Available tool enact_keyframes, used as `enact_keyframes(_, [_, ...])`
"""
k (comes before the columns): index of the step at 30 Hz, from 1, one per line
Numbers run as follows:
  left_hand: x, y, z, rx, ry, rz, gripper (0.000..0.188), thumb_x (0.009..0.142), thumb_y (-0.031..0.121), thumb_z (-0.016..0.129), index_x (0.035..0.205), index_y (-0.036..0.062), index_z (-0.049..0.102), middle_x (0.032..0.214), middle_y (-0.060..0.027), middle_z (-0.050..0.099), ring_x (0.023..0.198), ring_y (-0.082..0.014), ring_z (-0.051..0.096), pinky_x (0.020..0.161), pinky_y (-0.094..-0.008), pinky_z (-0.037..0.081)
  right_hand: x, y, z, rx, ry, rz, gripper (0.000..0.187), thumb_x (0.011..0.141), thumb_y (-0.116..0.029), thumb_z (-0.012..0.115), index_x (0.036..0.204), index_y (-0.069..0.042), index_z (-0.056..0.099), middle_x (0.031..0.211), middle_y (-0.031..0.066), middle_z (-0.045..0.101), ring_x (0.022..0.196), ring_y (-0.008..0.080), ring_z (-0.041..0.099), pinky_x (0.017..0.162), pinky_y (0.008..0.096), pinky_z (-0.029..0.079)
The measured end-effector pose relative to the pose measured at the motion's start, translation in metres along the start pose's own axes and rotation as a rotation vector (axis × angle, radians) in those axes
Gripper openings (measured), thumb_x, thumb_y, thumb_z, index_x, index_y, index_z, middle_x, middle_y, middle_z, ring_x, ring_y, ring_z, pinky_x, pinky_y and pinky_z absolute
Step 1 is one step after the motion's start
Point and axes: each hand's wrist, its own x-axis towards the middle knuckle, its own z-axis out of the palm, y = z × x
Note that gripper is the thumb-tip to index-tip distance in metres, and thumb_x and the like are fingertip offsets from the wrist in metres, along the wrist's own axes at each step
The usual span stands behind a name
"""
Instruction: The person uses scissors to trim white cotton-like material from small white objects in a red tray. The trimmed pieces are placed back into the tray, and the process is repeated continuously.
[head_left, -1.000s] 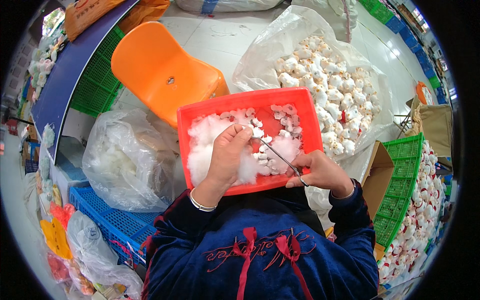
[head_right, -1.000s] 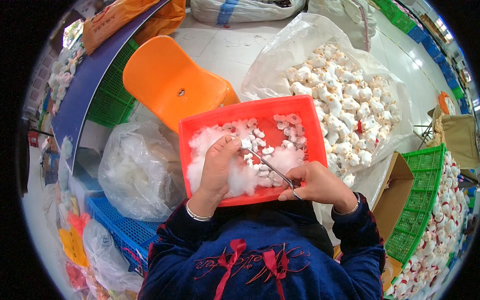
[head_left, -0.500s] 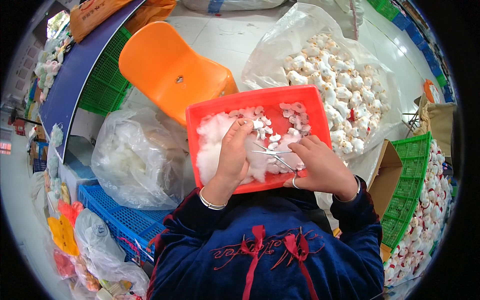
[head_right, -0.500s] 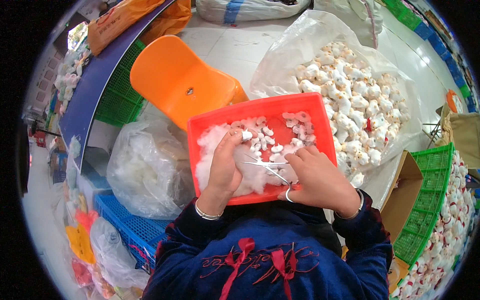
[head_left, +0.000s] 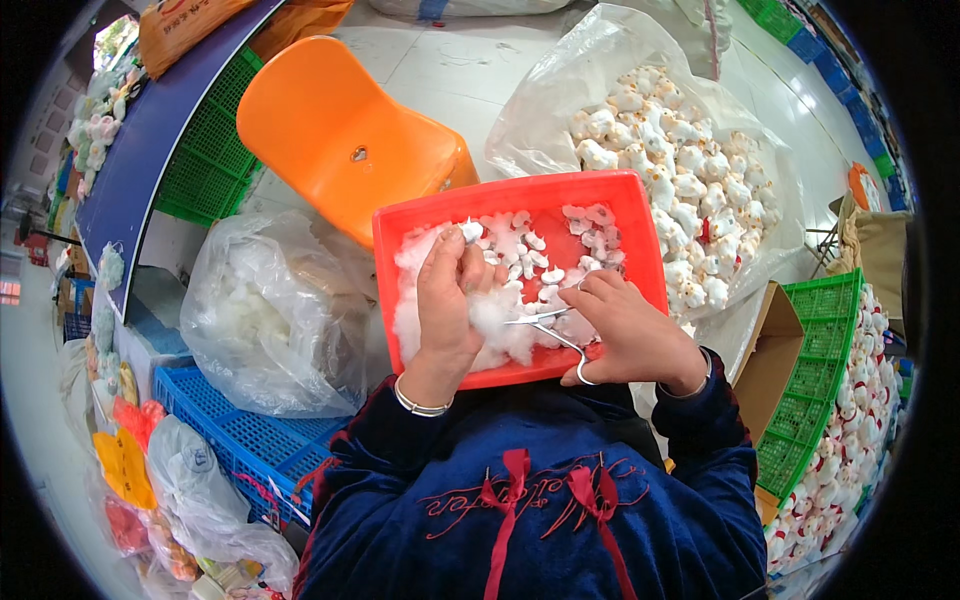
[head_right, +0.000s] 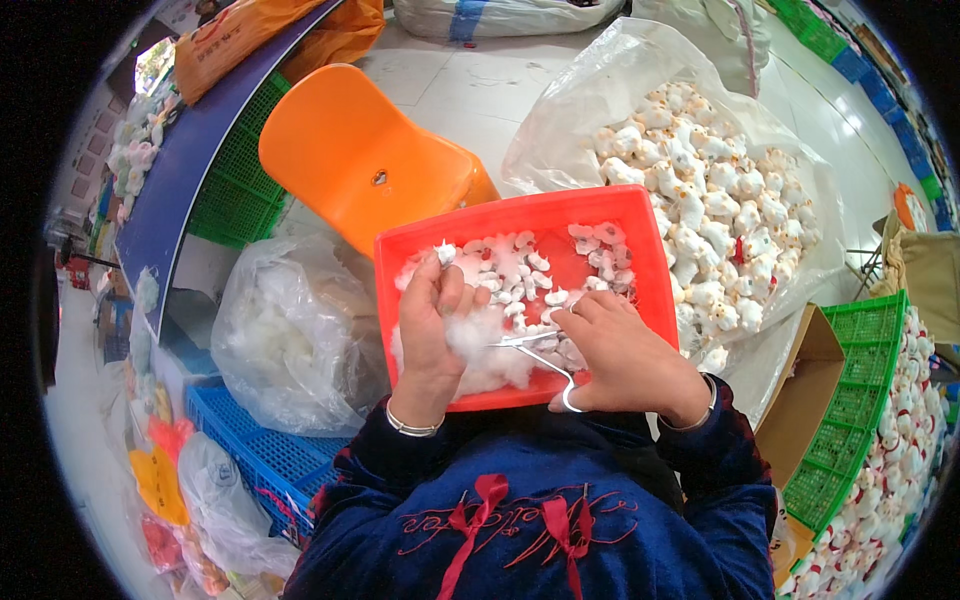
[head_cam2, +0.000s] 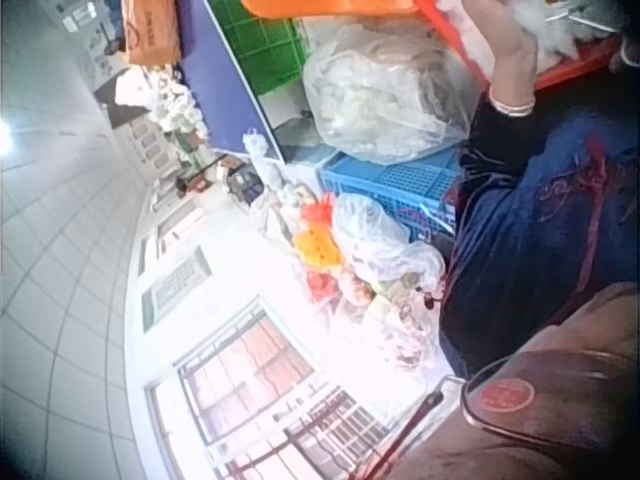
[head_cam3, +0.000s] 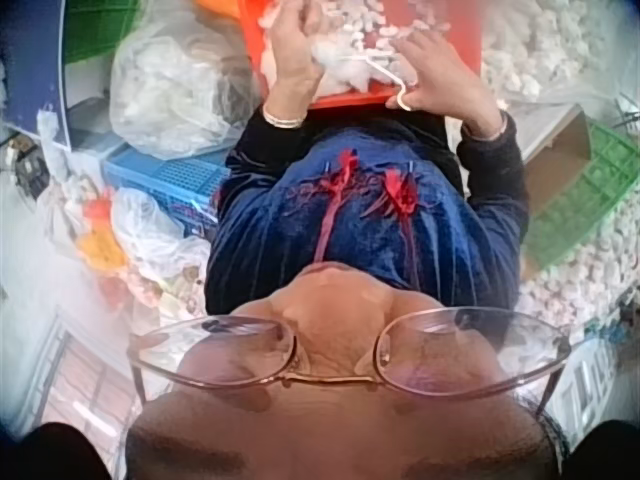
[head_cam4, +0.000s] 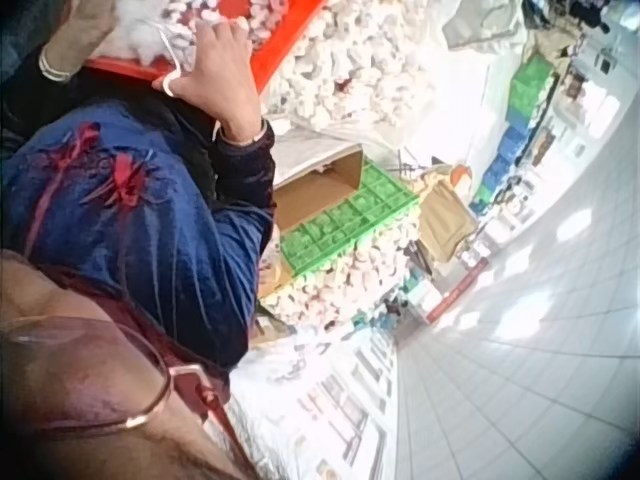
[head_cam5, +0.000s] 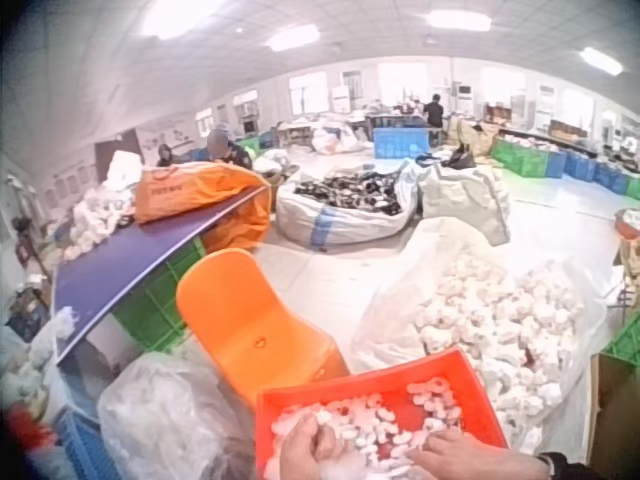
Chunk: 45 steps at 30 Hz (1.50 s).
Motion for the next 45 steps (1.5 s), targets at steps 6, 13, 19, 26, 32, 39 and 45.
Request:
enact_keyframes(6, [-0.002,0.008,-0.004,-0.040,-0.029,-0.047,0.030,0.112,0.032,0.042,0.089,0.0163,0.053,0.062,0.0066,0.031,0.051,-0.0066,0.031,0.048,-0.0251,0.033,0.007,0.011,0.003,0.081,-0.180,0.021,0.046,0.076,-0.033,0.086,0.110,-0.004,0.074,0.086,0.0099,0.070,0.087,0.0297,0.068,0.079,0.0424,0.053])
enact_keyframes(13, [0.012,0.035,-0.031,0.184,0.052,0.044,0.020,0.109,0.025,0.051,0.098,0.0110,0.060,0.064,0.0071,0.036,0.052,-0.0047,0.034,0.045,-0.0224,0.031,-0.031,0.027,-0.021,0.525,0.045,0.026,0.041,0.072,-0.020,0.091,0.105,-0.002,0.076,0.081,0.0101,0.070,0.072,0.0210,0.068,0.069,0.0324,0.053])
enact_keyframes(19, [0.003,0.026,-0.032,0.573,-0.072,0.082,0.008,0.101,0.013,0.068,0.097,0.0059,0.071,0.079,0.0035,0.062,0.070,-0.0034,0.054,0.064,-0.0178,0.041,-0.032,0.027,-0.019,0.168,0.243,0.087,0.039,0.069,-0.008,0.081,0.107,-0.003,0.075,0.079,0.0096,0.067,0.079,0.0278,0.065,0.072,0.0398,0.053])
enact_keyframes(26, [0.002,0.027,-0.025,0.188,-0.023,-0.049,0.017,0.104,0.022,0.059,0.095,0.0089,0.065,0.076,0.0019,0.057,0.059,-0.0049,0.044,0.055,-0.0208,0.039,-0.024,0.020,-0.021,0.091,0.111,0.037,0.045,0.069,-0.019,0.085,0.108,-0.002,0.072,0.091,0.0119,0.066,0.092,0.0300,0.063,0.081,0.0395,0.052])
enact_keyframes(32, [-0.001,0.022,-0.010,-0.068,-0.058,-0.050,0.021,0.107,0.027,0.055,0.092,0.0116,0.059,0.069,0.0041,0.043,0.056,-0.0064,0.037,0.054,-0.0231,0.039,-0.002,0.007,-0.011,0.037,0.093,-0.057,0.058,0.066,-0.027,0.088,0.115,-0.003,0.068,0.106,0.0132,0.063,0.109,0.0339,0.057,0.095,0.0430,0.047])
enact_keyframes(39, [-0.007,0.019,0.012,-0.009,0.033,-0.060,0.022,0.108,0.026,0.053,0.092,0.0127,0.059,0.065,0.0054,0.038,0.053,-0.0063,0.034,0.051,-0.0227,0.036,0.014,0.013,-0.006,0.067,-0.091,-0.085,0.044,0.072,-0.024,0.087,0.108,-0.003,0.074,0.091,0.0095,0.067,0.091,0.0302,0.064,0.085,0.0423,0.051])
enact_keyframes(45, [0.008,0.031,-0.031,0.275,-0.039,0.022,0.015,0.105,0.019,0.061,0.096,0.0080,0.066,0.070,0.0046,0.052,0.056,-0.0040,0.042,0.053,-0.0198,0.039,-0.028,0.037,-0.034,0.395,0.049,-0.095,0.041,0.068,-0.013,0.089,0.106,-0.005,0.076,0.080,0.0084,0.068,0.076,0.0262,0.066,0.072,0.0361,0.052])
